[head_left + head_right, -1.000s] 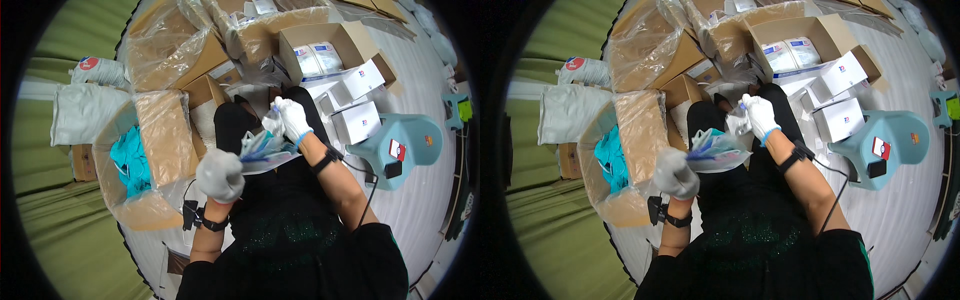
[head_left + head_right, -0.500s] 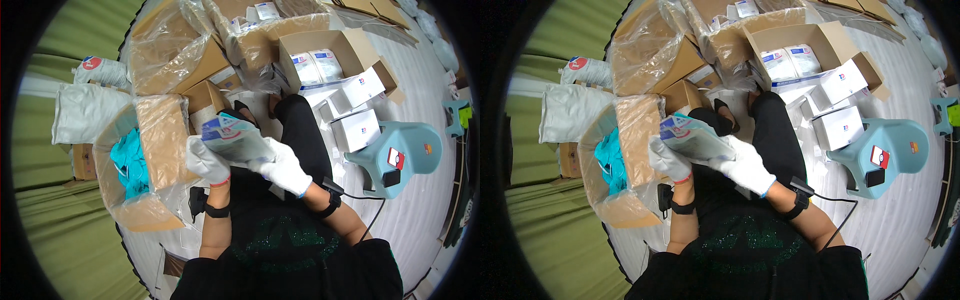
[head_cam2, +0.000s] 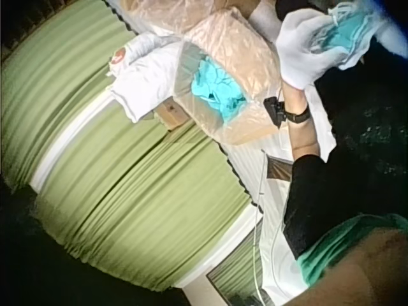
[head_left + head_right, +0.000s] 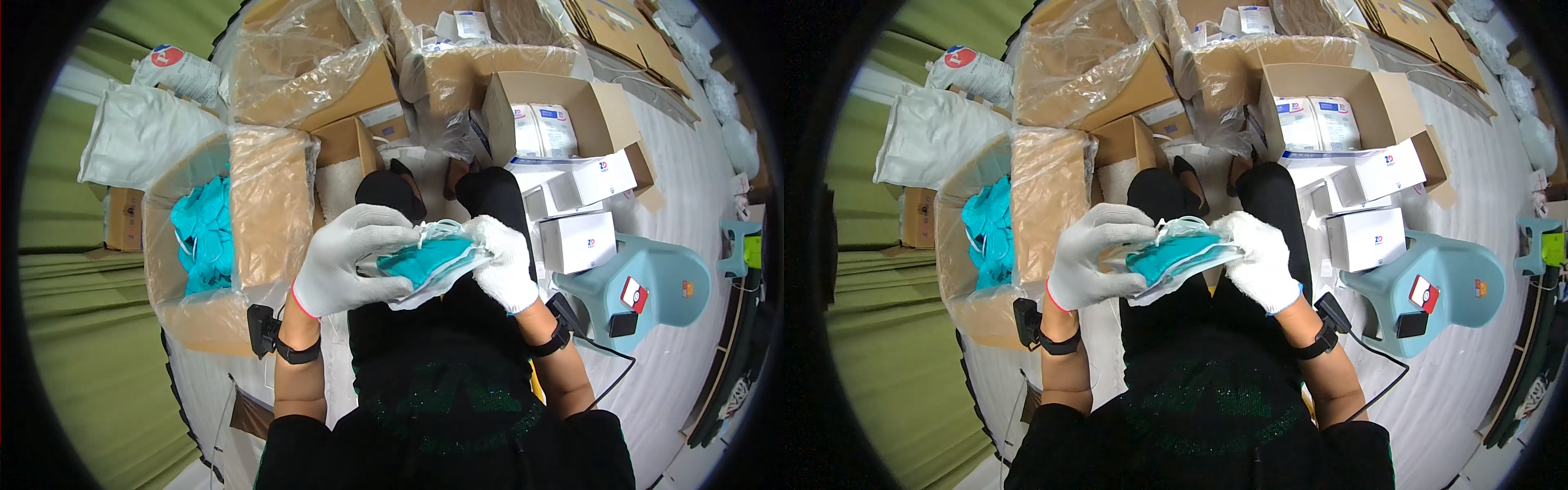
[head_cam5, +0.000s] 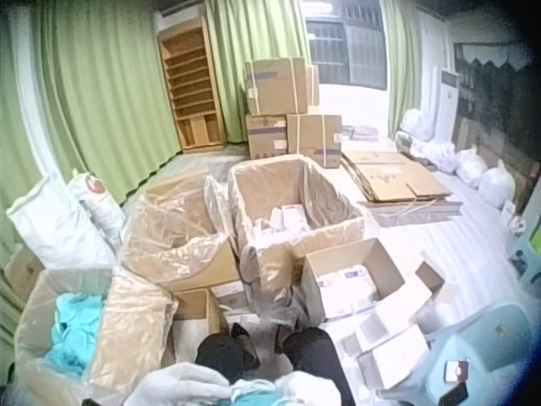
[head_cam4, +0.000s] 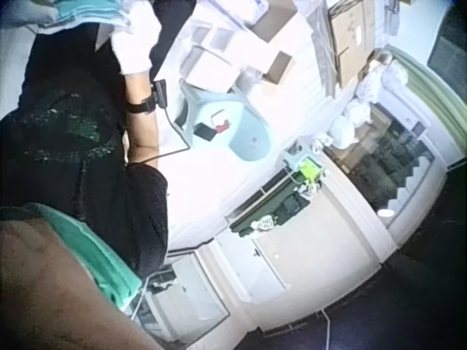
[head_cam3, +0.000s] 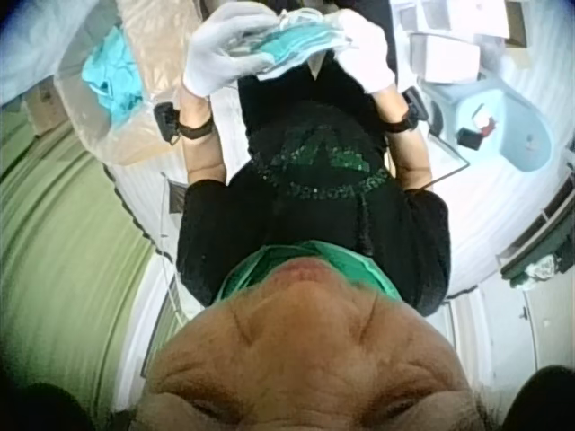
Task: Sort face masks by removing them from packaging and placing them in boxes.
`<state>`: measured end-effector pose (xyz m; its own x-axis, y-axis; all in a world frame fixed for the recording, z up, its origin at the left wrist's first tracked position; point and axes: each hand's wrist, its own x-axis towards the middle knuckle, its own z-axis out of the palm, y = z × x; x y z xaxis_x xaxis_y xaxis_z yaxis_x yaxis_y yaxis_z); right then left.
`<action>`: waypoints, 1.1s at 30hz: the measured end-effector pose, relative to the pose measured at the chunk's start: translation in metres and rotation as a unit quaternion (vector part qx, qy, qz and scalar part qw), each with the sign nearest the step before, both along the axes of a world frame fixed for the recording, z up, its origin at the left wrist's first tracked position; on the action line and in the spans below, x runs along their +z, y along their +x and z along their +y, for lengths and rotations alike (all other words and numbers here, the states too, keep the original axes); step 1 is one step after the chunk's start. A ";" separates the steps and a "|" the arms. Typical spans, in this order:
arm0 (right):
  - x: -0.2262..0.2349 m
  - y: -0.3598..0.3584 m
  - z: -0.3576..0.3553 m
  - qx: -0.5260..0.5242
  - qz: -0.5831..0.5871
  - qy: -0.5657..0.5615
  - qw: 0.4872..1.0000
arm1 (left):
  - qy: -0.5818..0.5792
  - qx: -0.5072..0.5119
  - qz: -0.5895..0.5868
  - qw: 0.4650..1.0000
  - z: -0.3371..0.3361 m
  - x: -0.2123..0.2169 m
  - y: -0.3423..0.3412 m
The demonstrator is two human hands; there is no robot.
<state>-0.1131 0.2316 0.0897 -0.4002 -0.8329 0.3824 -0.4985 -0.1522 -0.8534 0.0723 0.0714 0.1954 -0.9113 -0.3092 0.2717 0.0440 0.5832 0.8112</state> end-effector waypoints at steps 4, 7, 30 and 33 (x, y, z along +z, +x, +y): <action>0.006 0.000 -0.001 0.001 0.042 0.010 0.999 | -0.012 0.009 -0.006 1.000 0.000 -0.004 0.005; 0.003 0.002 -0.001 -0.010 0.023 0.020 0.999 | 0.092 -0.012 -0.015 0.996 -0.005 -0.015 0.009; -0.004 -0.003 0.003 -0.040 0.054 0.070 0.995 | 0.028 0.185 -0.033 0.982 0.004 -0.015 0.018; -0.006 -0.003 0.004 -0.045 0.050 0.105 0.992 | -0.025 0.127 -0.087 0.988 0.002 -0.029 0.018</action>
